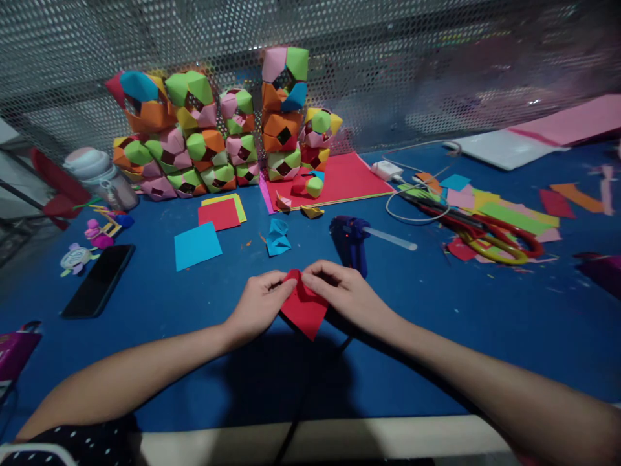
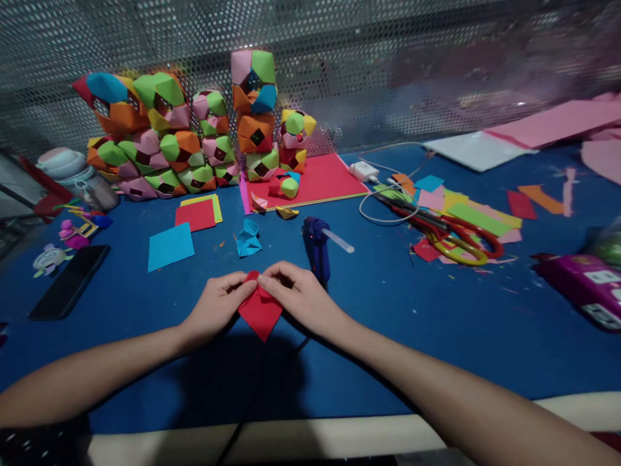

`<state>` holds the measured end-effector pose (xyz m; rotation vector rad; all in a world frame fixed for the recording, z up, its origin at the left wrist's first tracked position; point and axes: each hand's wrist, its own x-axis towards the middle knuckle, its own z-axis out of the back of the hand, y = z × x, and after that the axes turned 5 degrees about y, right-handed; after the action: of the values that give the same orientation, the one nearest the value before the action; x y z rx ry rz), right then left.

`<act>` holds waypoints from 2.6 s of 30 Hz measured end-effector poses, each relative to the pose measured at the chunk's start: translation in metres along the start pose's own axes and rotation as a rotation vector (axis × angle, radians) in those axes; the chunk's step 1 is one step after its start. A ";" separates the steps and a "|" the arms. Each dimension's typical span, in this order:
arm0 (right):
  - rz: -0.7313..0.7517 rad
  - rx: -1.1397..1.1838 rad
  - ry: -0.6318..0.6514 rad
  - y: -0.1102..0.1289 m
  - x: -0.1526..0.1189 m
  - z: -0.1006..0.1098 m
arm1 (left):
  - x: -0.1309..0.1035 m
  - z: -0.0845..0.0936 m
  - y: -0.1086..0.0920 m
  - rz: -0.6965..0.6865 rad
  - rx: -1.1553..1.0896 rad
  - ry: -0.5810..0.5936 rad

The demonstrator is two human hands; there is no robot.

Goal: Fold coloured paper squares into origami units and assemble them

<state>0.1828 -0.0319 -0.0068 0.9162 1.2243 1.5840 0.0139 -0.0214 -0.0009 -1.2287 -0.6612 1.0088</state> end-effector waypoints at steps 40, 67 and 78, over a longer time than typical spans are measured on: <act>0.516 -0.583 -0.051 -0.004 -0.007 0.006 | -0.001 -0.001 0.001 -0.010 0.002 0.078; 0.622 -0.737 0.020 0.000 -0.005 0.001 | -0.001 -0.003 0.006 -0.209 0.233 0.093; 0.455 -0.453 0.066 0.003 -0.007 0.000 | -0.001 -0.003 0.008 -0.160 0.213 0.107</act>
<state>0.1847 -0.0388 -0.0044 0.8821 0.6706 2.1524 0.0141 -0.0233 -0.0088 -1.0196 -0.5447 0.8513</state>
